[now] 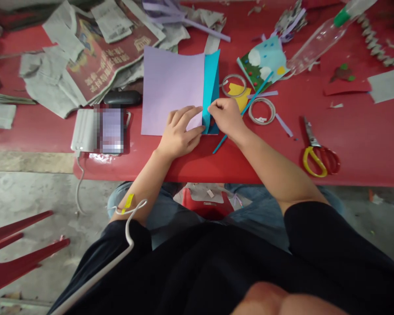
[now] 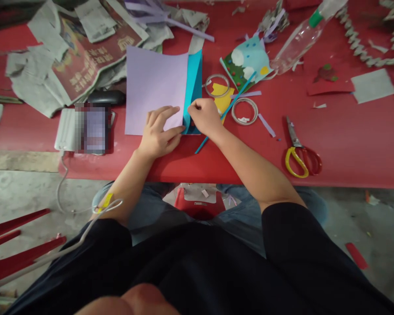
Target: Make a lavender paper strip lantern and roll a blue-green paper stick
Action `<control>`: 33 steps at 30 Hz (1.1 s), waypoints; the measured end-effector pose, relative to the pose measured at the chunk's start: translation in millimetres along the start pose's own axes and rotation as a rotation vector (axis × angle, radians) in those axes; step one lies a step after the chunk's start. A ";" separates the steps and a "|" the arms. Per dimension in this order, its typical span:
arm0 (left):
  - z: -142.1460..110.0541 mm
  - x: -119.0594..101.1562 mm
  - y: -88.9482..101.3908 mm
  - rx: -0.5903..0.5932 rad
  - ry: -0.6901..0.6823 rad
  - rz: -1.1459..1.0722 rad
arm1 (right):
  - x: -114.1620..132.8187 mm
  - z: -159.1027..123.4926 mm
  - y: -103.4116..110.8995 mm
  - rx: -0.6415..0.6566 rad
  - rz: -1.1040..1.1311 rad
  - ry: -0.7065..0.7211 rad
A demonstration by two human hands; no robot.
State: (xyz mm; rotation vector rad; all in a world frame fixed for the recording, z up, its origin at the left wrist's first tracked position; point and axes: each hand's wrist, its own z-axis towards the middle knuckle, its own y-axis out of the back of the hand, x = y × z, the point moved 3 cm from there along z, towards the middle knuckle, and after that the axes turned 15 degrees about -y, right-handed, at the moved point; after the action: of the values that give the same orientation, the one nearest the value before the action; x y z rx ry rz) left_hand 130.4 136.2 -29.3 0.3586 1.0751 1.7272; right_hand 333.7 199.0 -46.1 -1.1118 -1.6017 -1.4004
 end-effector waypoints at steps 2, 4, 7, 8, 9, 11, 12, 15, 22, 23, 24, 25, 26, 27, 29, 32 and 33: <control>1.4 -1.8 0.1 0.057 0.027 0.003 | -4.2 5.3 1.7 -0.026 -0.008 0.027; 1.5 -2.3 -0.5 0.085 0.059 0.014 | -6.5 10.3 4.7 -0.025 0.014 0.053; 1.1 -2.9 -5.6 0.147 0.084 0.052 | -4.9 16.7 13.6 -0.067 0.094 0.110; 1.2 -3.3 -8.2 0.171 0.082 0.077 | -3.4 18.3 16.6 -0.083 0.132 0.132; 1.4 -3.7 -10.8 0.189 0.082 0.107 | -1.6 19.5 18.7 -0.084 0.167 0.149; 2.5 -4.0 -15.2 0.200 0.092 0.162 | 1.9 20.7 19.3 -0.034 0.208 0.161; 3.4 -4.0 -16.9 0.195 0.099 0.179 | 3.7 20.6 18.7 0.000 0.211 0.162; 6.3 -3.1 -20.2 0.180 0.105 0.185 | 9.9 18.3 22.9 -0.005 0.212 0.192; 8.3 1.0 -12.8 0.232 0.179 0.163 | 29.1 10.6 115.4 -0.352 0.310 0.296; 8.7 0.6 -10.3 0.227 0.191 0.166 | 31.4 7.7 133.7 -0.370 0.332 0.317; 9.8 -0.8 -8.3 0.209 0.203 0.155 | 32.8 3.4 151.2 -0.390 0.355 0.333; 11.6 -3.4 -7.5 0.179 0.219 0.126 | 33.0 -2.9 167.0 -0.417 0.364 0.342; 14.3 -7.4 -8.2 0.136 0.243 0.072 | 31.5 -11.2 180.3 -0.445 0.358 0.329; 17.9 -12.8 -10.8 0.071 0.281 -0.019 | 27.8 -21.9 190.8 -0.474 0.340 0.292; 27.0 -27.9 -21.2 -0.127 0.407 -0.334 | 14.3 -51.4 203.1 -0.514 0.281 0.178; 41.4 -58.9 -43.4 -0.479 0.661 -0.998 | -15.5 -111.6 206.4 -0.478 0.165 0.005; 46.8 -70.8 -47.8 -0.489 0.687 -1.071 | -25.4 -132.9 206.2 -0.447 0.106 -0.057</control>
State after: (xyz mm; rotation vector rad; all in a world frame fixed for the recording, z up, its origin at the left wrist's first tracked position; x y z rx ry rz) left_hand 221.2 101.2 -24.0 -1.0223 0.9586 1.0296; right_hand 532.3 71.3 25.0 -1.4794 -1.2741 -1.7156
